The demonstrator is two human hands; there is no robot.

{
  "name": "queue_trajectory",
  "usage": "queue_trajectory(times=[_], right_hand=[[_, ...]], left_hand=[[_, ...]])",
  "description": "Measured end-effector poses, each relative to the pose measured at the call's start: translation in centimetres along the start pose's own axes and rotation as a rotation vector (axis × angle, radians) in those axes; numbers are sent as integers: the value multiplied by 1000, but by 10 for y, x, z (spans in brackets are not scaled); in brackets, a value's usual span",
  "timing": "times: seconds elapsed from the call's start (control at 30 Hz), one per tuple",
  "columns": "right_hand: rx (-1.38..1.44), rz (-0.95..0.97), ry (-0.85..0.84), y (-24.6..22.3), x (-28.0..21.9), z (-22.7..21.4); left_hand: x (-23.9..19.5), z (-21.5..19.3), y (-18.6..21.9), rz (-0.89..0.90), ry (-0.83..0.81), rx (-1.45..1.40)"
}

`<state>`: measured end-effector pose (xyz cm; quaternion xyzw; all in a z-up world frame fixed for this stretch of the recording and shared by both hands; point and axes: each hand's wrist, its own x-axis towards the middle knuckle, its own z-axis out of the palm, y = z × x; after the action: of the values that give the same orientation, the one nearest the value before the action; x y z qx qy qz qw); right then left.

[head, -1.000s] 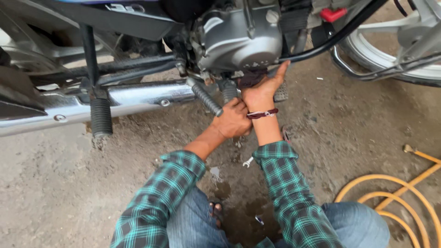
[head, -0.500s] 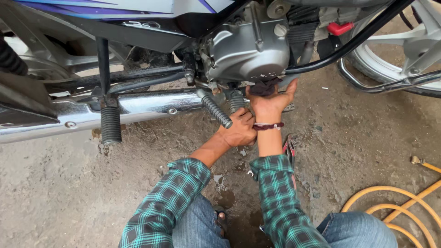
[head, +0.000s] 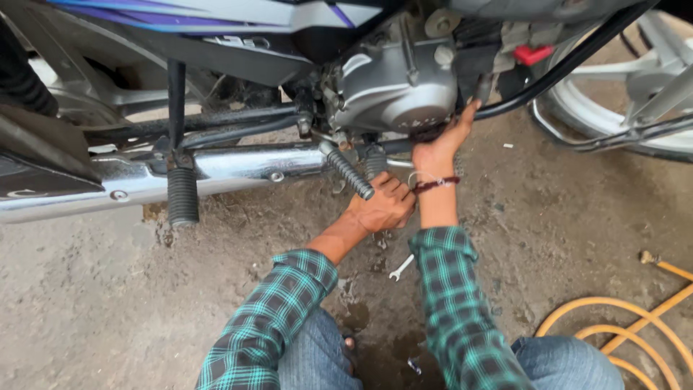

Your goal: The person is working on a motorcycle engine, using a wrench to loosen a bolt and a cloth to wipe the area. They then use a dipstick to check the oil level.

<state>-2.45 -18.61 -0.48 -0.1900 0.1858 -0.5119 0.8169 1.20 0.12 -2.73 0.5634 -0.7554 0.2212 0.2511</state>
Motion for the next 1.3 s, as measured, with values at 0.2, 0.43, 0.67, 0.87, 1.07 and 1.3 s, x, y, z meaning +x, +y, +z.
queue_trajectory(times=[0.2,0.43,0.67,0.87,1.07,1.3], right_hand=[[-115,132,244,17,-24,5],[1,127,151,37,-13,-16],[-290,62,-84,4,-71,-24],[-1468,-989,-240,-77,-100,50],[-1643,-1165,-570,-96,-74,93],[-1968,-1205,-783,-75,-63,90]], left_hand=[[-11,14,3,5,-40,30],[-7,13,5,0,-26,28],[1,-3,2,27,-240,90],[3,-6,7,7,-139,53],[2,-9,3,32,-196,33],[3,-11,3,52,-238,45]])
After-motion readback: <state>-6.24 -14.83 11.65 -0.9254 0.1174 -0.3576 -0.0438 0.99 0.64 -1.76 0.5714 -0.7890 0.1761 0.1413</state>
